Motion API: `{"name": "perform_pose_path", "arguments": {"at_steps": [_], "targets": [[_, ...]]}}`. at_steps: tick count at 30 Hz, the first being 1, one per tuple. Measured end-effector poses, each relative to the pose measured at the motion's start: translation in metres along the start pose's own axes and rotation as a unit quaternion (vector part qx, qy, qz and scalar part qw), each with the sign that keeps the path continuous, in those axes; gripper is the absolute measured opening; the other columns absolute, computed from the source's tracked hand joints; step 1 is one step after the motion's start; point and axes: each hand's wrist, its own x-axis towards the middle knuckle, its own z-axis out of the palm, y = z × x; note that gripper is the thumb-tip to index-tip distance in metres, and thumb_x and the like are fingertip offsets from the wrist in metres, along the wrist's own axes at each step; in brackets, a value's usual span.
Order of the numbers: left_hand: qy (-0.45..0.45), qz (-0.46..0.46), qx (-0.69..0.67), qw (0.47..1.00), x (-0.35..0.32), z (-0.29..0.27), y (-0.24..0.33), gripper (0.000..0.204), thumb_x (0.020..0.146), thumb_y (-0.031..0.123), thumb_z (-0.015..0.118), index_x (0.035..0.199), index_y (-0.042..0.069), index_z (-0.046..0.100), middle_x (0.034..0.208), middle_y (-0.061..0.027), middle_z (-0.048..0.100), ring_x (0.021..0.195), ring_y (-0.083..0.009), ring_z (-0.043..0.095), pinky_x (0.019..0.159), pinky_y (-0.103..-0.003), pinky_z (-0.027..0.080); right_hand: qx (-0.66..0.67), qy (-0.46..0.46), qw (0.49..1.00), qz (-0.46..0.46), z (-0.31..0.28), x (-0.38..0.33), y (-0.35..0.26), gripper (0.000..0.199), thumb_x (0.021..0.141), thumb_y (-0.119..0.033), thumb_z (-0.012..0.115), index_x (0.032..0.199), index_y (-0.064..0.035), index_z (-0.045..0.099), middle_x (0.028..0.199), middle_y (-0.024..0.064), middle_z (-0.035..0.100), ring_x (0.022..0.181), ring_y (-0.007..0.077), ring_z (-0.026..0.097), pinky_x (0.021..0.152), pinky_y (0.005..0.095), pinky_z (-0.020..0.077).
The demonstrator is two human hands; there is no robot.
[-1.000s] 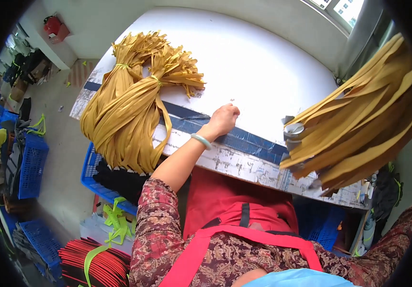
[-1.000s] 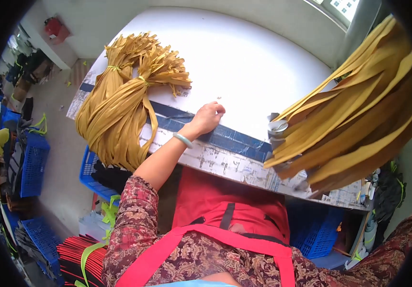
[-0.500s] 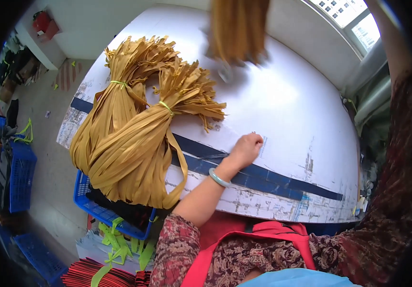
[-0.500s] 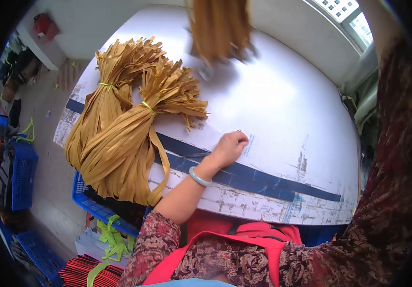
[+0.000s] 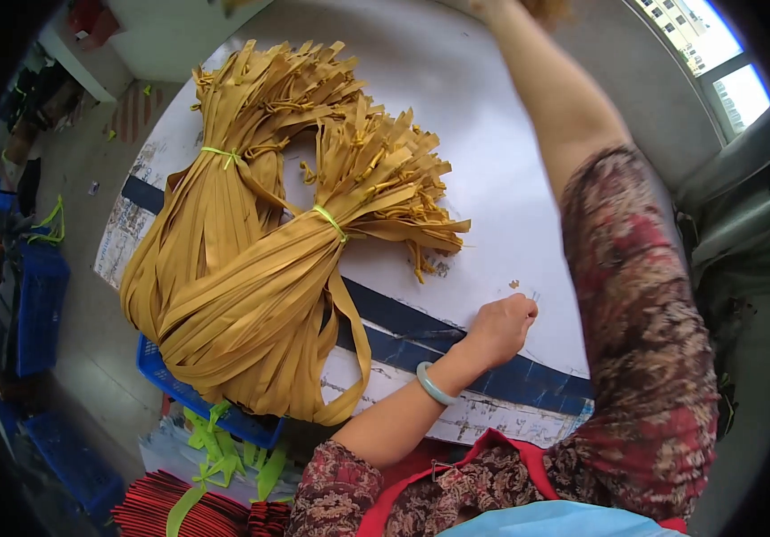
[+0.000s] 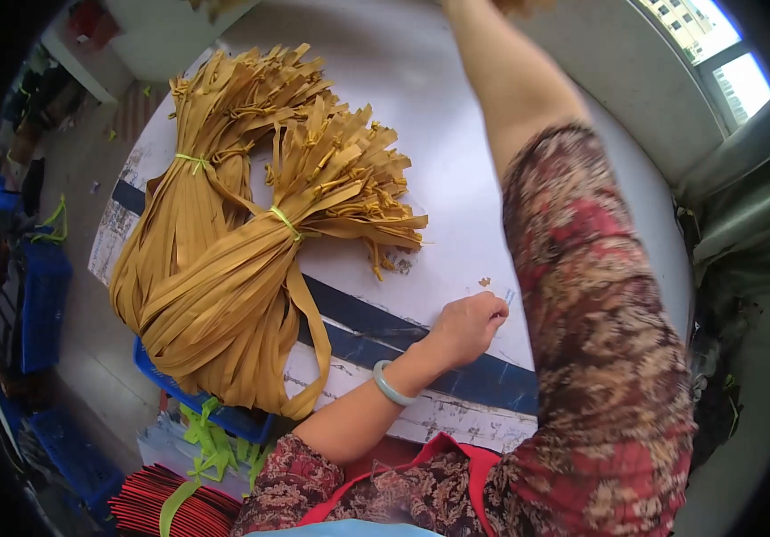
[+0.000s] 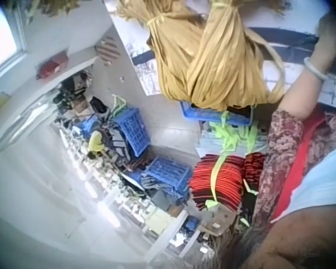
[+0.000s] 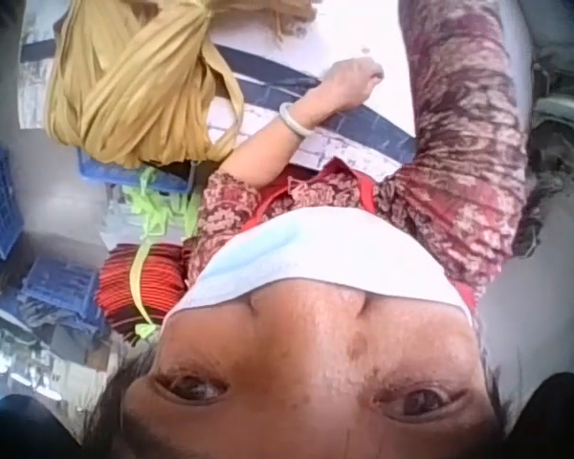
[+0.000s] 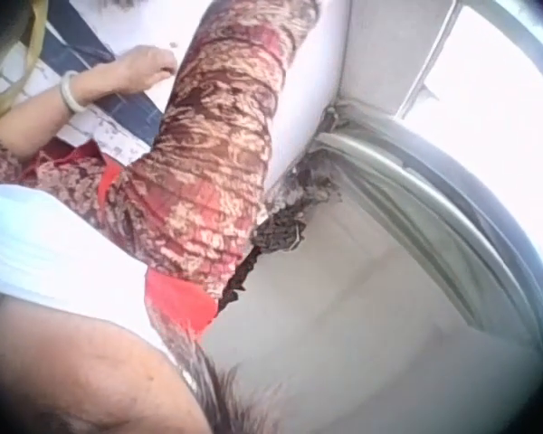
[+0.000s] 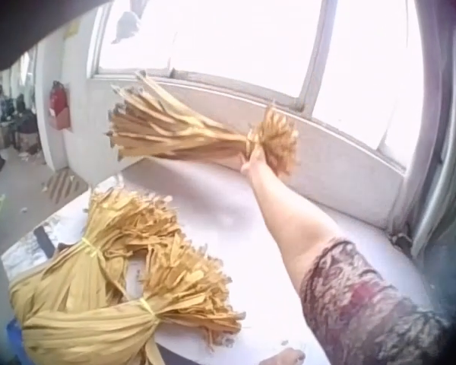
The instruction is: Inspecting and organizing bundles of yellow fabric straps with white tags at a manufacturing workbench.
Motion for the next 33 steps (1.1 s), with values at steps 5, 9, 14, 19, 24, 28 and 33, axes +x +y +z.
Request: {"name": "perform_pose_path", "arguments": {"at_steps": [5, 9, 14, 19, 24, 28, 33], "targets": [[-0.004, -0.002, 0.017, 1.000, 0.000, -0.004, 0.003, 0.011, 0.091, 0.010, 0.057, 0.093, 0.004, 0.065, 0.091, -0.0179, 0.062, 0.085, -0.0404, 0.063, 0.076, -0.047, 0.050, -0.112, 0.013, 0.992, -0.058, -0.156, 0.065, 0.103, 0.056, 0.096, -0.035, 0.061, 0.130, 0.0069, 0.044, 0.124, 0.0229, 0.051, 0.117, 0.0342, 0.054, 0.098, 0.0448, 0.0532], [0.020, -0.004, 0.013, 1.000, 0.001, -0.004, -0.006, 0.012, 0.090, 0.011, 0.057, 0.091, 0.004, 0.066, 0.089, -0.0176, 0.064, 0.085, -0.0397, 0.063, 0.076, -0.047, 0.051, -0.249, -0.041, 0.967, -0.044, -0.182, 0.021, 0.109, 0.030, 0.097, -0.024, 0.061, 0.114, 0.0003, 0.057, 0.099, 0.0123, 0.063, 0.089, 0.0254, 0.064, 0.089, 0.0394, 0.0557], [0.034, 0.007, 0.039, 0.999, 0.004, -0.008, -0.007, 0.012, 0.086, 0.010, 0.059, 0.090, 0.003, 0.068, 0.091, -0.0166, 0.068, 0.088, -0.0376, 0.064, 0.079, -0.045, 0.052, -0.489, -0.222, 0.814, -0.220, -0.200, -0.120, 0.121, 0.023, 0.094, -0.018, 0.063, 0.111, -0.0034, 0.068, 0.096, 0.0068, 0.068, 0.086, 0.0139, 0.063, 0.076, 0.0278, 0.0520], [0.019, 0.011, 0.032, 0.999, -0.002, -0.020, -0.003, 0.021, 0.090, 0.012, 0.058, 0.107, 0.004, 0.066, 0.107, -0.0229, 0.067, 0.105, -0.0396, 0.061, 0.090, -0.044, 0.048, -0.685, -0.495, 0.333, -0.418, -0.161, -0.292, 0.170, 0.080, 0.070, -0.032, 0.085, 0.140, -0.0161, 0.050, 0.147, 0.0043, 0.044, 0.142, 0.0266, 0.031, 0.118, 0.0423, 0.0261], [0.043, 0.122, -0.140, 0.982, 0.000, 0.002, -0.030, 0.035, 0.097, 0.020, 0.058, 0.128, 0.003, 0.055, 0.134, -0.0169, 0.055, 0.123, -0.0253, 0.050, 0.105, -0.039, 0.038, -0.754, -0.417, 0.220, -0.457, -0.171, -0.266, 0.212, 0.047, 0.079, -0.024, 0.069, 0.124, -0.0159, 0.058, 0.130, 0.0048, 0.055, 0.131, 0.0243, 0.042, 0.112, 0.0384, 0.0270], [-0.087, 0.147, -0.086, 0.981, -0.027, -0.016, -0.050, 0.040, 0.099, 0.020, 0.055, 0.135, 0.002, 0.048, 0.139, -0.0165, 0.049, 0.128, -0.0228, 0.045, 0.109, -0.037, 0.035, -0.768, -0.396, 0.224, -0.451, -0.188, -0.325, 0.219, 0.019, 0.083, -0.012, 0.054, 0.101, -0.0145, 0.060, 0.106, 0.0045, 0.058, 0.113, 0.0215, 0.050, 0.101, 0.0354, 0.0309], [-0.329, -0.031, 0.126, 0.935, -0.126, 0.014, 0.057, 0.021, 0.092, 0.010, 0.057, 0.107, 0.000, 0.068, 0.099, -0.0122, 0.072, 0.100, -0.0206, 0.066, 0.092, -0.032, 0.050, -0.713, -0.434, 0.282, -0.474, -0.290, -0.401, 0.166, 0.017, 0.081, -0.018, 0.055, 0.098, -0.0164, 0.057, 0.108, 0.0041, 0.056, 0.119, 0.0221, 0.046, 0.105, 0.0370, 0.0295]]}}
